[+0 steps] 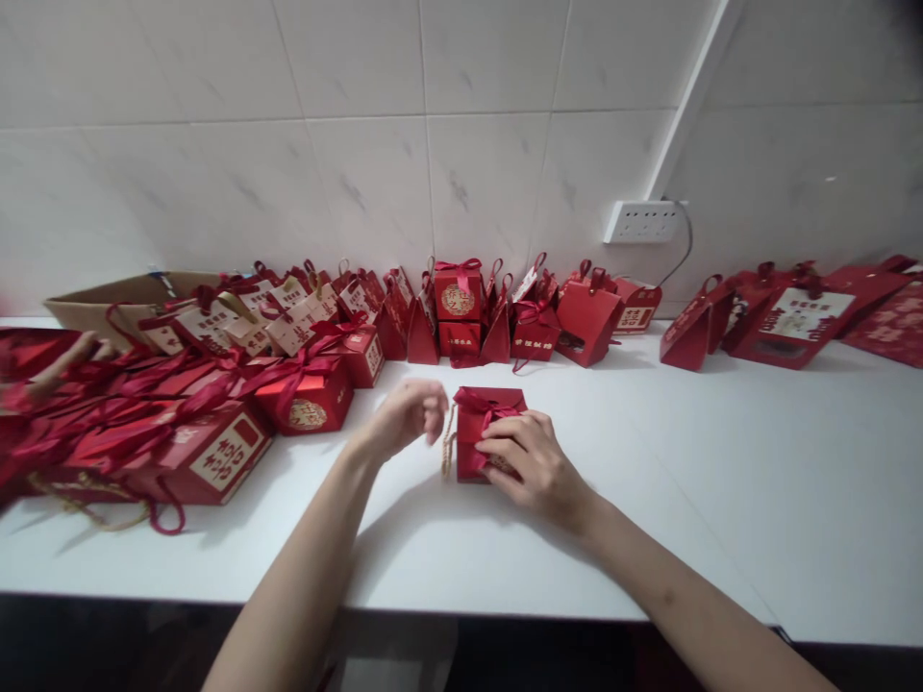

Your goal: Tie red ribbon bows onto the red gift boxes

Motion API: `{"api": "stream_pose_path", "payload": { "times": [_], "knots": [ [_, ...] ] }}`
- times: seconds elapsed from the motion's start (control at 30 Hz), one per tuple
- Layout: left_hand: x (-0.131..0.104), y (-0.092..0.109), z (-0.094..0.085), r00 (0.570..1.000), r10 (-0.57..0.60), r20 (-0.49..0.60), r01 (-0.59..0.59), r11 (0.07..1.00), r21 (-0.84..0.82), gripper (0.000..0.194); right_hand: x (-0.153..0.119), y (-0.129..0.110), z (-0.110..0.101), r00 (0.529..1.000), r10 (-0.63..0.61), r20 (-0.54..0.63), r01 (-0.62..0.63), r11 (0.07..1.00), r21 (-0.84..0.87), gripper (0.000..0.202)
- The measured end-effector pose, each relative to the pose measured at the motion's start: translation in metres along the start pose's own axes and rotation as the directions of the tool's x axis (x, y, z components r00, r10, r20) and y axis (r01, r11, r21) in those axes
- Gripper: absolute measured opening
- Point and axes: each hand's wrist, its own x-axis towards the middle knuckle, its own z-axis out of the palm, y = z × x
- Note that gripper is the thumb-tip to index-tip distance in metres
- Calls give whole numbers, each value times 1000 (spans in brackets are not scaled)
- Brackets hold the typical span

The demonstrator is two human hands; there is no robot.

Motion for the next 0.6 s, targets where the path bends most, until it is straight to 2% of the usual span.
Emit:
{"api": "stream_pose_path", "payload": {
  "times": [0.03,0.07,0.1,0.13,0.23,0.27,0.43,0.6],
  "knots": [
    [3,-3,6,991,58,-118,-59,998,-10,30,0,0,0,1000,10,-21,-10,1000,17,10],
    [5,-7,12,940,161,-301,-160,987,28,22,-1,-1,0,999,16,-40,-15,999,35,9],
    [7,-11,20,897,248,-367,-218,968,120,24,-1,-1,-1,998,13,-59,-10,999,51,9],
    [8,-15,27,884,295,-363,-238,952,195,31,-1,-2,-1,997,7,-71,-3,998,60,9],
    [8,-25,44,944,247,-218,-187,947,262,52,-1,-1,-1,994,-43,-97,50,996,75,10],
    [7,-27,47,950,230,-209,-171,948,268,56,-1,0,-1,992,-61,-107,70,994,79,10],
    [5,-30,53,940,214,-265,-150,959,242,53,-6,8,3,985,-105,-137,113,992,56,12],
    [5,-30,49,951,66,-301,-7,981,192,60,-29,28,17,989,-65,-136,79,992,97,26]
  ]
}}
